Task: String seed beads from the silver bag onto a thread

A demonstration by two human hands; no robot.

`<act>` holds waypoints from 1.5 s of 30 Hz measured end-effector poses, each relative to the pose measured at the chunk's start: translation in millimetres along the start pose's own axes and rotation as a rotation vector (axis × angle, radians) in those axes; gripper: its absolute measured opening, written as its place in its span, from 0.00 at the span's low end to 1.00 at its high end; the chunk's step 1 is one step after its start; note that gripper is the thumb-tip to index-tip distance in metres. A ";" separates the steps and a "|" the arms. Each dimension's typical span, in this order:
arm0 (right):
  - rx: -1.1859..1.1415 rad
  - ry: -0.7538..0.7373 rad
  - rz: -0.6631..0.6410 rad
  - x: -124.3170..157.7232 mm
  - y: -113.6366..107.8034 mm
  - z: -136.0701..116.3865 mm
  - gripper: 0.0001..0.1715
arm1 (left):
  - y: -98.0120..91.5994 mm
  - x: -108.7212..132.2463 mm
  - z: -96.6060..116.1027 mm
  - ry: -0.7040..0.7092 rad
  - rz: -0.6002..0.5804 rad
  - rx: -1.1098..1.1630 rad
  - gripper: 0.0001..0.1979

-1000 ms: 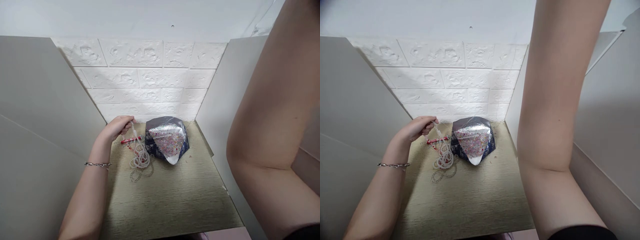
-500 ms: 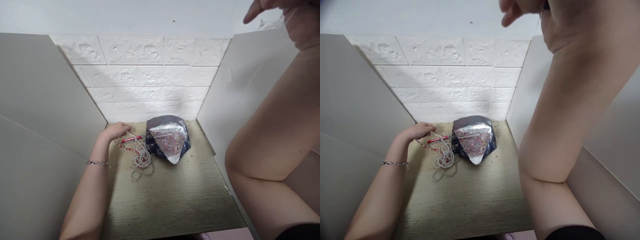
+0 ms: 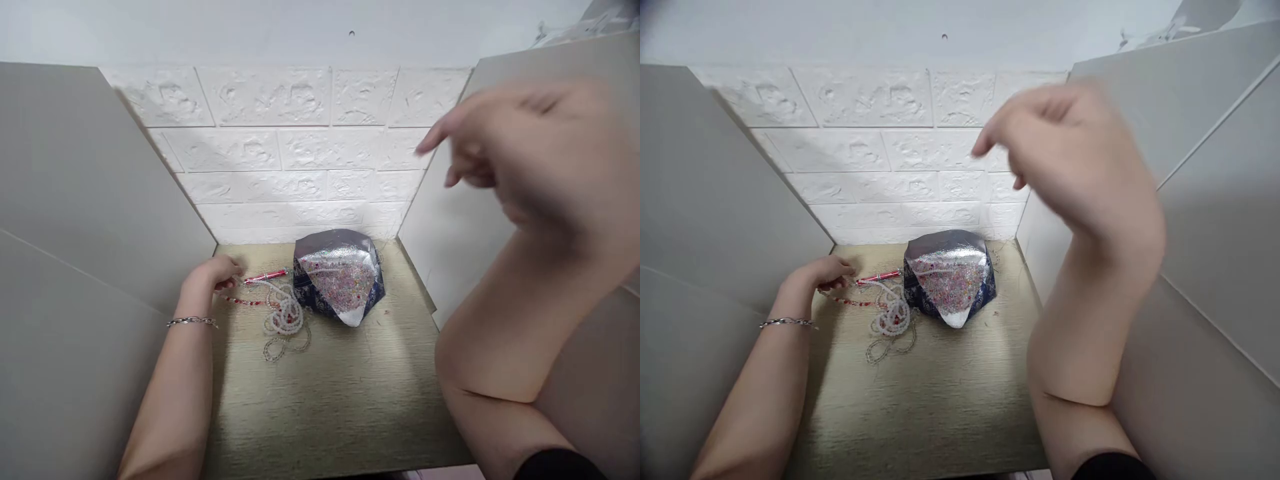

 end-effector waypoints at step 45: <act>-0.370 0.231 0.673 -10.3 11.4 88.6 0.08 | 4.8 82.9 93.0 0.573 -0.275 0.147 0.18</act>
Point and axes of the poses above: each hand's wrist, its own x-axis away from the middle knuckle, its own y-axis out of the palm, z = x × y, the point moved 6 cm from there along -x, towards the middle knuckle, and after that the axes turned 12 degrees about z, right-handed, at the moved point
